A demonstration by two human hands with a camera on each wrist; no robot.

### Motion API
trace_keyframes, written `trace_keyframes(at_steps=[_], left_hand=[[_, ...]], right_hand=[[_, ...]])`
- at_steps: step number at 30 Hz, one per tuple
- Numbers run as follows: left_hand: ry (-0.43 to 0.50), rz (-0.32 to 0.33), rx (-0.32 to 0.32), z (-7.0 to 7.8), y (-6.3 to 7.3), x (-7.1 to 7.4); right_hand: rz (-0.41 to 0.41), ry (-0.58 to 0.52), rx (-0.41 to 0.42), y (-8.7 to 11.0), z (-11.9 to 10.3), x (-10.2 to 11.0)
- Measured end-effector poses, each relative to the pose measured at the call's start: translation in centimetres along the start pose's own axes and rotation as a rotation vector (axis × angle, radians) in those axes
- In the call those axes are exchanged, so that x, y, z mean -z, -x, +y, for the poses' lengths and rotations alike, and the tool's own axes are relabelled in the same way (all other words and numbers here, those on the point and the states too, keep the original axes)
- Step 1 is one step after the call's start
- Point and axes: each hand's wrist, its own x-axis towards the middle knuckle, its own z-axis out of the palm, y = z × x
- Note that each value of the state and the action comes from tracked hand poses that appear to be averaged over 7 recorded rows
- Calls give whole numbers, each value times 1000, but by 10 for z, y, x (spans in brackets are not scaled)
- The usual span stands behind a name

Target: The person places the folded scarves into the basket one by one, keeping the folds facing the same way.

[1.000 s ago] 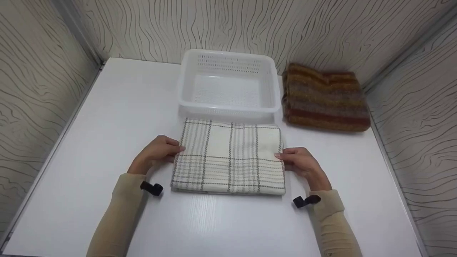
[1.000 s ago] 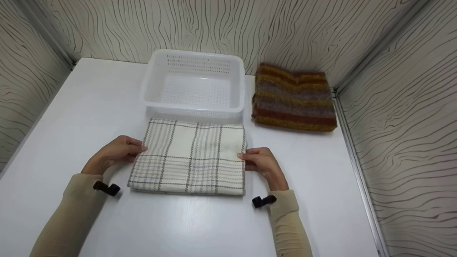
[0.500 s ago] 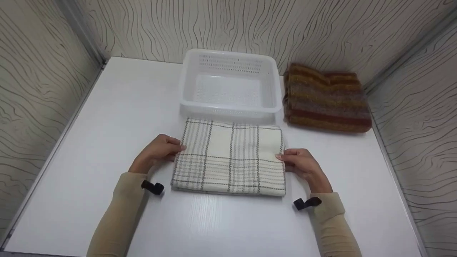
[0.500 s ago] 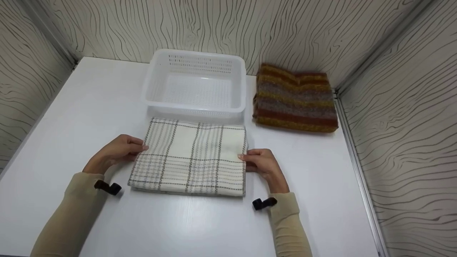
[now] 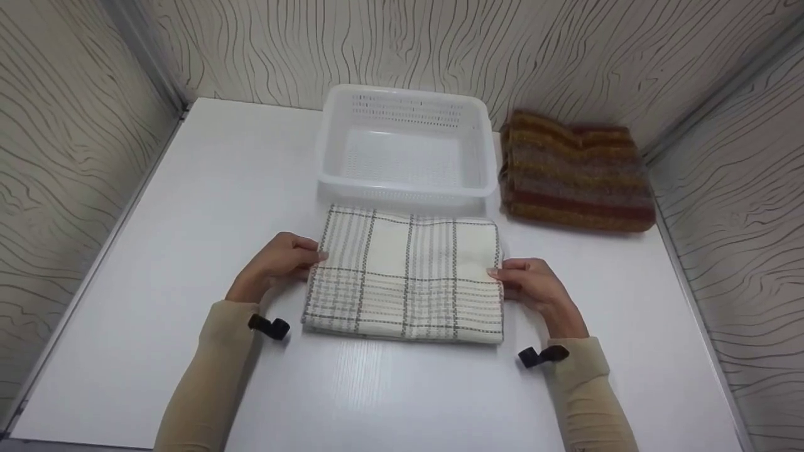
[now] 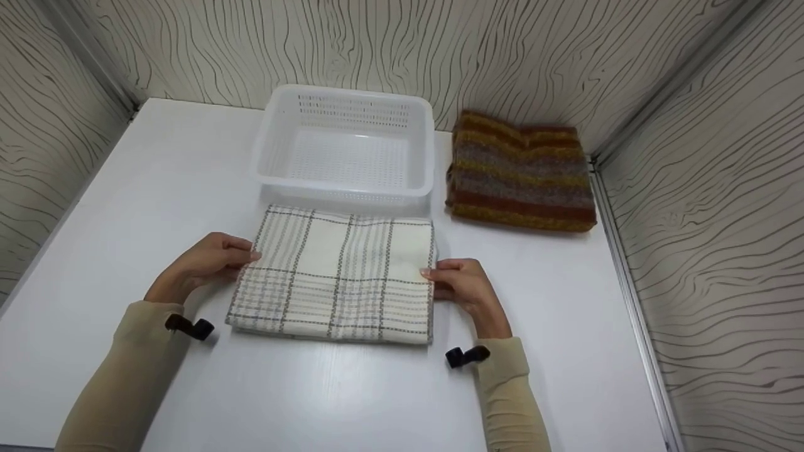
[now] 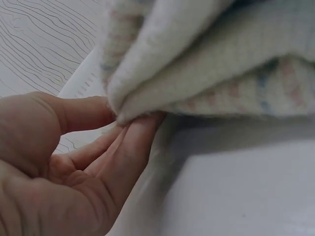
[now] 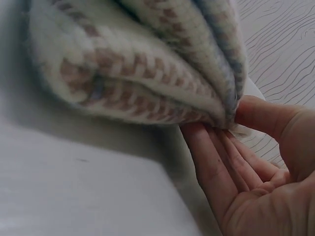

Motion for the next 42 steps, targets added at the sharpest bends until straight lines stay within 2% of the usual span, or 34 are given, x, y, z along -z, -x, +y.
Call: trace_keyframes(at_steps=[7, 11, 15, 23, 33, 42], left_hand=[[24, 12, -21, 1, 0, -1], [29, 7, -46, 1, -1, 0], [19, 11, -61, 0, -2, 0], [5, 30, -69, -1, -2, 0], [7, 41, -58, 2, -2, 0], [5, 15, -83, 5, 3, 1]], right_hand=[[7, 2, 12, 1, -1, 0], [20, 43, 30, 3, -2, 0], [35, 78, 59, 3, -1, 1], [61, 73, 78, 0, 2, 0], [47, 58, 90, 1, 3, -1], [34, 69, 83, 4, -1, -2]])
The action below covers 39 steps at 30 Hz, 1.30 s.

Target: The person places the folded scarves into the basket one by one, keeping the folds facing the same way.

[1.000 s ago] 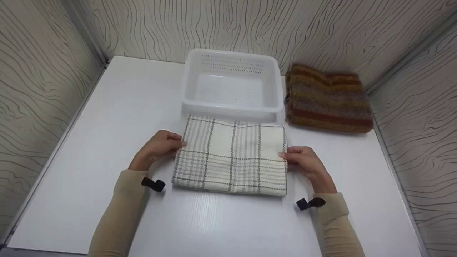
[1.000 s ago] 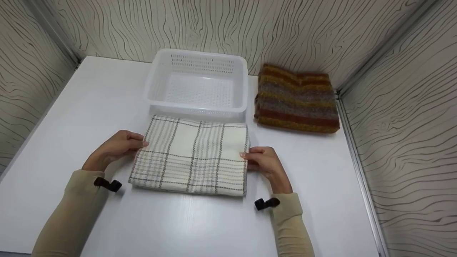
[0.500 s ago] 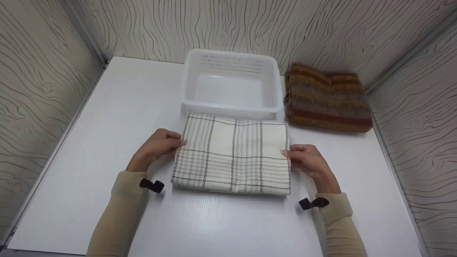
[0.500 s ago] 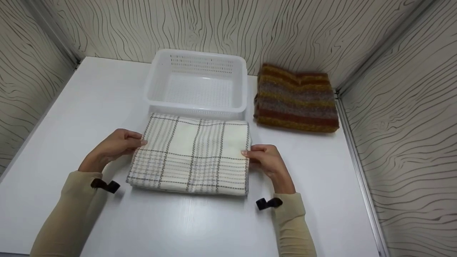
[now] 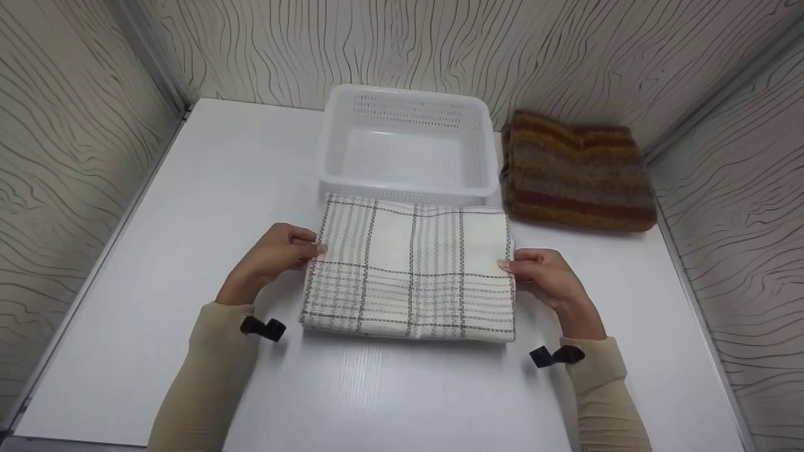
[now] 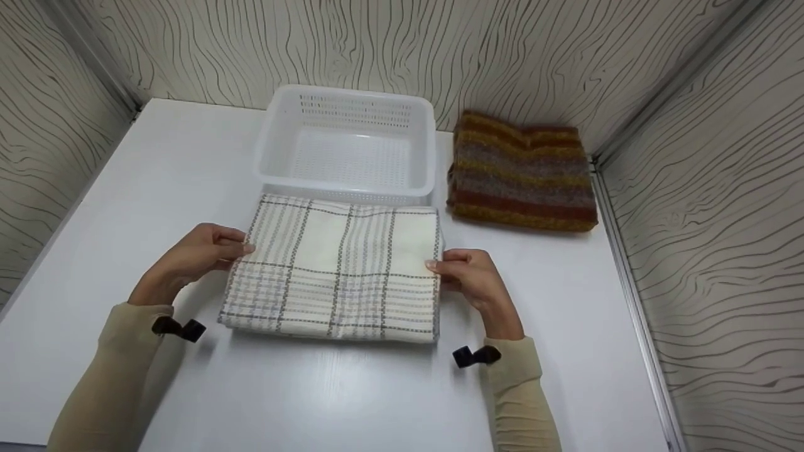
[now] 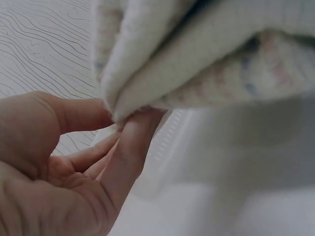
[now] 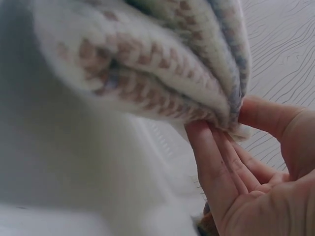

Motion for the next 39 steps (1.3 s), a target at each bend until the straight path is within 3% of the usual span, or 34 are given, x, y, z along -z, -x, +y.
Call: trace_keyframes(at_steps=[25, 39], left_hand=[[4, 4, -49, 31, 13, 4], [21, 6, -117, 47, 26, 10]], right_hand=[[-7, -47, 54, 12, -26, 3], [-12, -103, 87, 17, -40, 0]])
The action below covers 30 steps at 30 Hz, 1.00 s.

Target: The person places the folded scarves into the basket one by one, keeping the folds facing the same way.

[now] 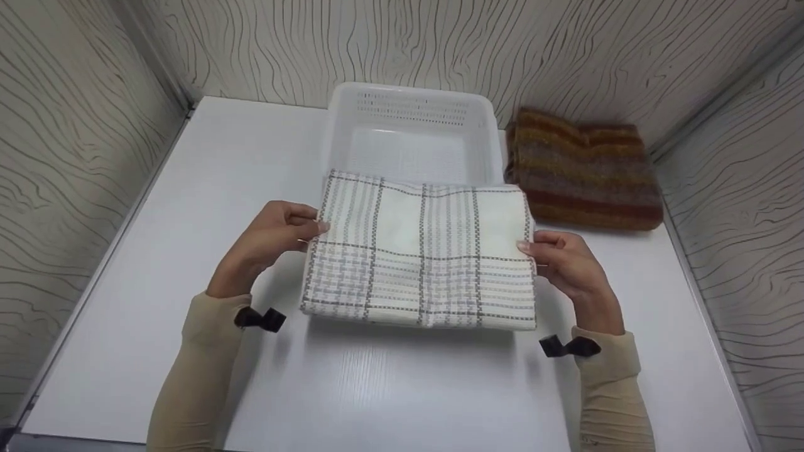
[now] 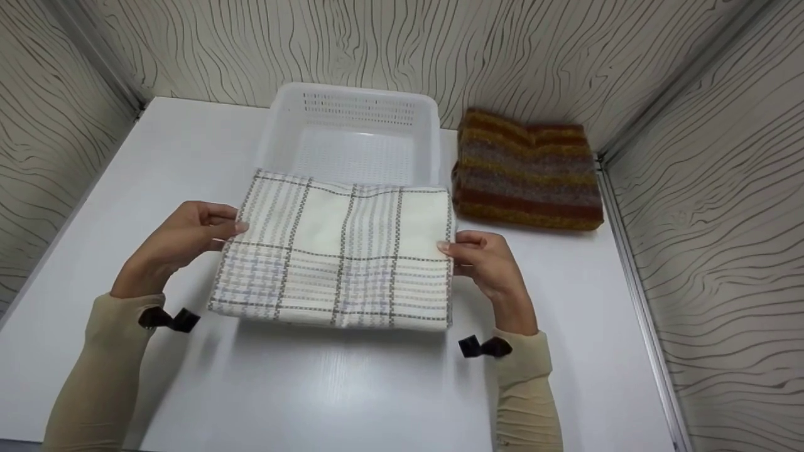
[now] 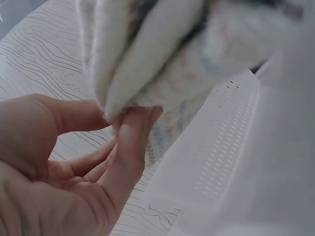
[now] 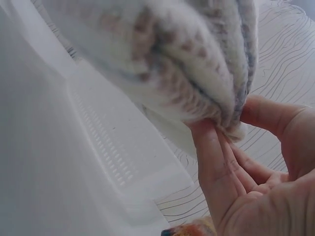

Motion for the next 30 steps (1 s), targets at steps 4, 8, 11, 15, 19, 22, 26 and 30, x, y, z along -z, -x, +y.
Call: trace_keyframes(at_steps=[4, 8, 11, 15, 19, 22, 26, 30], left_hand=[[1, 5, 4, -1, 2, -1], [-1, 13, 4, -2, 4, -3], [9, 22, 0, -2, 4, -3], [39, 22, -18, 0, 1, -3], [31, 29, -18, 4, 2, -3], [19, 38, -7, 7, 4, -4], [33, 43, 5, 6, 4, -7], [55, 53, 8, 5, 5, -7]], right_hand=[[1, -3, -2, 1, 2, 0], [5, -2, 1, 1, 4, 0], [11, -17, 4, 0, 4, -1], [22, -54, 16, -1, 5, -2], [26, -90, 23, 1, 1, -2], [33, -109, 24, 3, 1, -3], [33, -122, 12, 4, 3, -3], [21, -131, -1, 4, 3, -3]])
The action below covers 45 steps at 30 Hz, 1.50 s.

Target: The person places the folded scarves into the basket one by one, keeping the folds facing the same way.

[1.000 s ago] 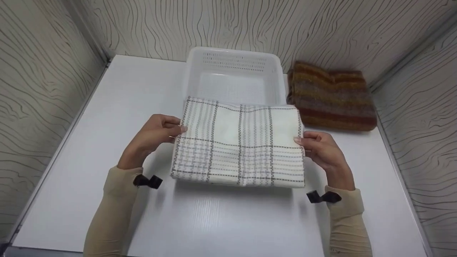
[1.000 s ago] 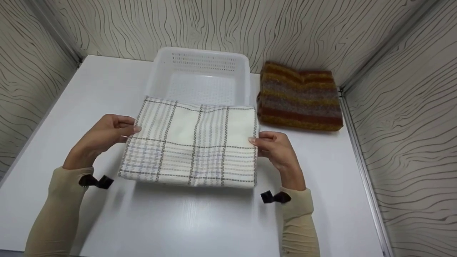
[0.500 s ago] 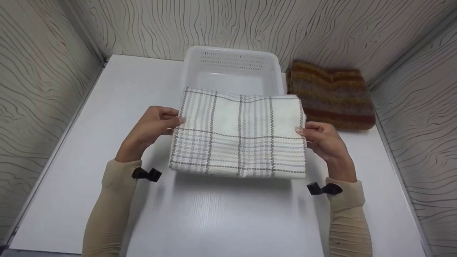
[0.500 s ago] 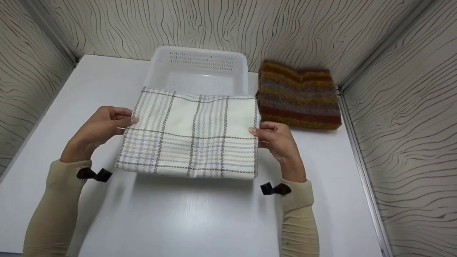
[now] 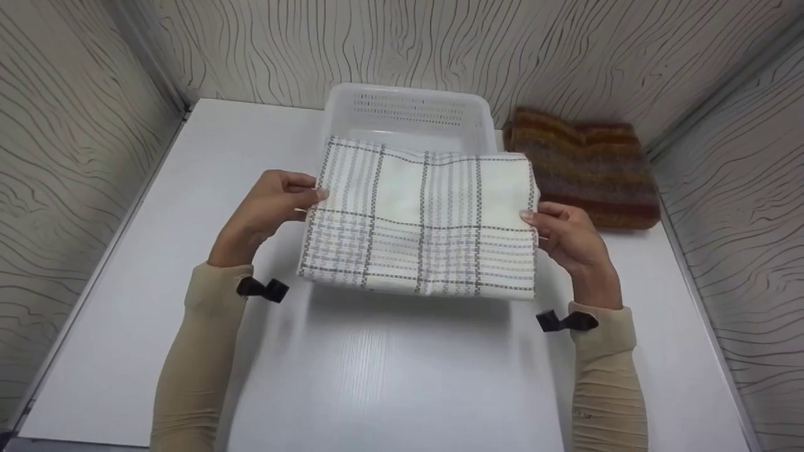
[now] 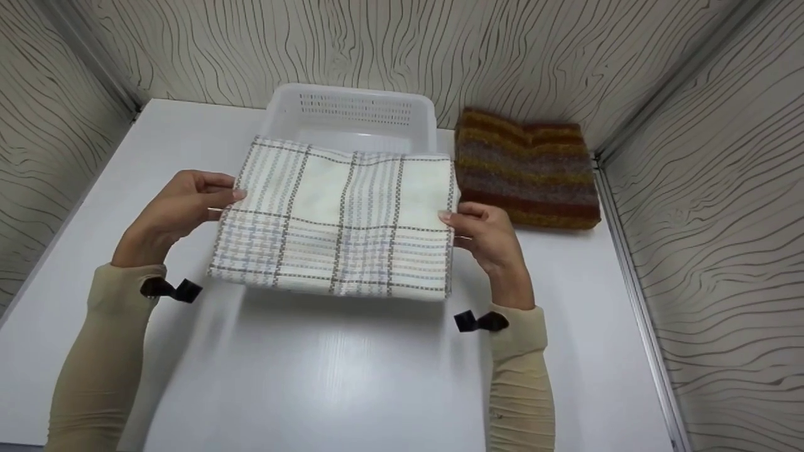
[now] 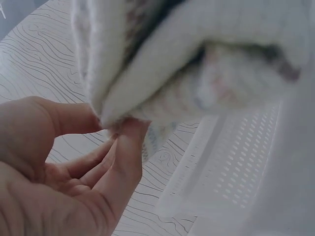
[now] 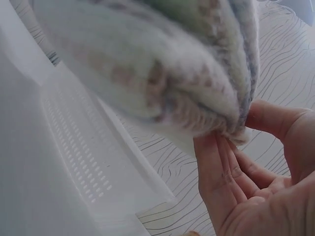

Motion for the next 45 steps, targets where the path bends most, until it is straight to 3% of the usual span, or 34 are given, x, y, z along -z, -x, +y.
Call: trace_keyframes(at_steps=[6, 21, 30, 45], left_hand=[[11, -5, -20, 7, -10, 3], [-1, 23, 14, 14, -36, 8], [11, 40, 26, 18, -44, 13], [10, 75, 70, 30, -57, 19]], right_hand=[[4, -30, 28, -5, -9, 0], [61, -36, 24, -36, -24, -6], [96, -33, -8, -48, -28, -10], [142, -58, 13, -72, -40, -17]])
